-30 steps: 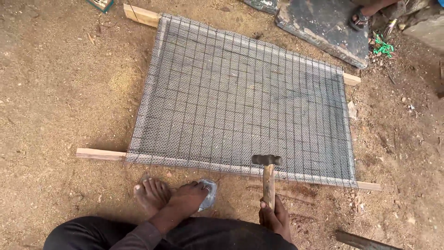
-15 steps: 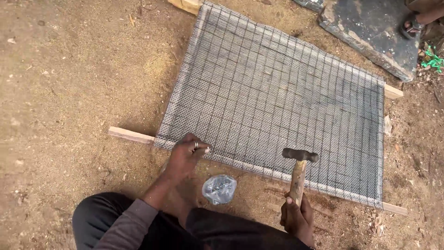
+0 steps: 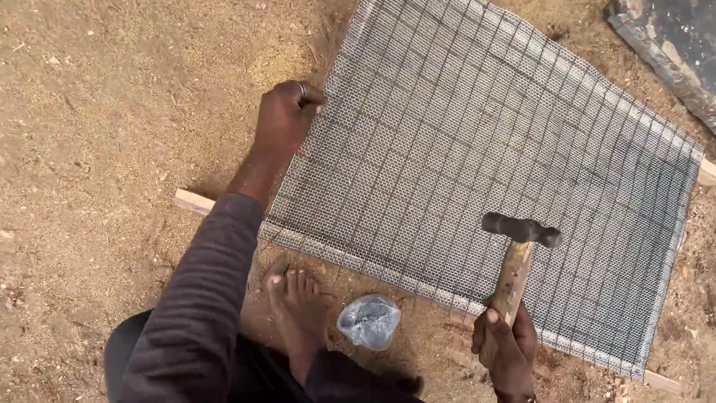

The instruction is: Hammering small nails to secure wire mesh to a wooden frame for a sieve or cage.

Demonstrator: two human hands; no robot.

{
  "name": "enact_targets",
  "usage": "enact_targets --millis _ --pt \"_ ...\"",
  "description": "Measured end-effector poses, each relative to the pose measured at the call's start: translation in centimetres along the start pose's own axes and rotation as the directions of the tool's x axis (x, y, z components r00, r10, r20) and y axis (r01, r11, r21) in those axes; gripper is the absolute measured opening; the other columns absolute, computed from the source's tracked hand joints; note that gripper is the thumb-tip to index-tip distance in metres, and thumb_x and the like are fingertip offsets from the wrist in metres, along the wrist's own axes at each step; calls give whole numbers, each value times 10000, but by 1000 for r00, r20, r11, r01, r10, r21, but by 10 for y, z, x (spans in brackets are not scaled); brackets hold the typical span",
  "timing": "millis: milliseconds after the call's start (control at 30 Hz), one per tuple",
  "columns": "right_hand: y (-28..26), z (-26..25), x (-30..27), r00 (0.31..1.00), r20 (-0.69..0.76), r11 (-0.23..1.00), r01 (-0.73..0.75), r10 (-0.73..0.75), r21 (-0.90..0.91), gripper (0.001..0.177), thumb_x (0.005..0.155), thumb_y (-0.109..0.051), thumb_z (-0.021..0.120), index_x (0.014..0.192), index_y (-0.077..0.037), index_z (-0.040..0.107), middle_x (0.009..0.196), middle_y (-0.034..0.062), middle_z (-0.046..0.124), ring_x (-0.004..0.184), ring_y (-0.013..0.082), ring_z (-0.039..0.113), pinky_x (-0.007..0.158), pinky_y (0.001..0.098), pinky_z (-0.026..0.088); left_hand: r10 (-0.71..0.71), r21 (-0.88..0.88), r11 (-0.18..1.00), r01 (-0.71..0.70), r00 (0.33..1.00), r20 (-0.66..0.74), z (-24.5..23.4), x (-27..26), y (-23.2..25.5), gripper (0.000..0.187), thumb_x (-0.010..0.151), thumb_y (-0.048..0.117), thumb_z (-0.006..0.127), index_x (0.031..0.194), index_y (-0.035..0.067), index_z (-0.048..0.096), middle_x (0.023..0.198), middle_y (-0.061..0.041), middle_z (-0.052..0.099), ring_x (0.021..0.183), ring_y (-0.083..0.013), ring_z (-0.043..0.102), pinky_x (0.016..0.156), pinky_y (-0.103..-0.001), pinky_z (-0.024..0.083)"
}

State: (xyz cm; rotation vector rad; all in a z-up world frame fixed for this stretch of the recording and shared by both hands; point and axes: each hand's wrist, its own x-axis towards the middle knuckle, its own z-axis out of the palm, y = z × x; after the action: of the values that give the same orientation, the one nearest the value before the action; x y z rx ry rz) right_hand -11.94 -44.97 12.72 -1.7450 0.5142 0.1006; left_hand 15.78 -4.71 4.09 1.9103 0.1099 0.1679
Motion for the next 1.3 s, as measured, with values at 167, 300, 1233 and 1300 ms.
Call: enact_targets --millis 167,300,1233,1300 --pt "-3 1 8 992 58 994 112 -111 -17 256 1015 -154 533 1174 43 569 653 87 572 483 137 536 381 307 447 92 41 994 -98 989 118 8 11 -30 170 915 -13 700 1057 59 760 1034 -116 776 883 -183 758 791 -315 614" --pt "4 -5 7 978 90 982 187 -186 2 272 1015 -139 535 1211 48 566 656 88 590 476 125 552 386 287 468 98 -35 995 -94 984 149 13 12 -43 169 956 -22 653 1050 64 764 1077 -99 777 940 -155 769 817 -287 640" --pt "-3 4 5 991 -34 988 134 -132 73 219 1032 -124 501 1146 54 557 609 76 545 437 134 505 332 286 423 152 172 971 -168 983 105 39 62 -27 136 938 -5 680 980 70 786 1035 -130 774 871 -216 768 789 -335 638" --pt "-4 4 7 993 -25 989 120 -118 87 225 1036 -130 507 1162 49 562 606 72 540 453 124 508 355 274 428 99 170 978 -121 987 129 41 66 -29 119 944 27 697 999 84 787 1020 -121 783 875 -208 772 801 -323 630"
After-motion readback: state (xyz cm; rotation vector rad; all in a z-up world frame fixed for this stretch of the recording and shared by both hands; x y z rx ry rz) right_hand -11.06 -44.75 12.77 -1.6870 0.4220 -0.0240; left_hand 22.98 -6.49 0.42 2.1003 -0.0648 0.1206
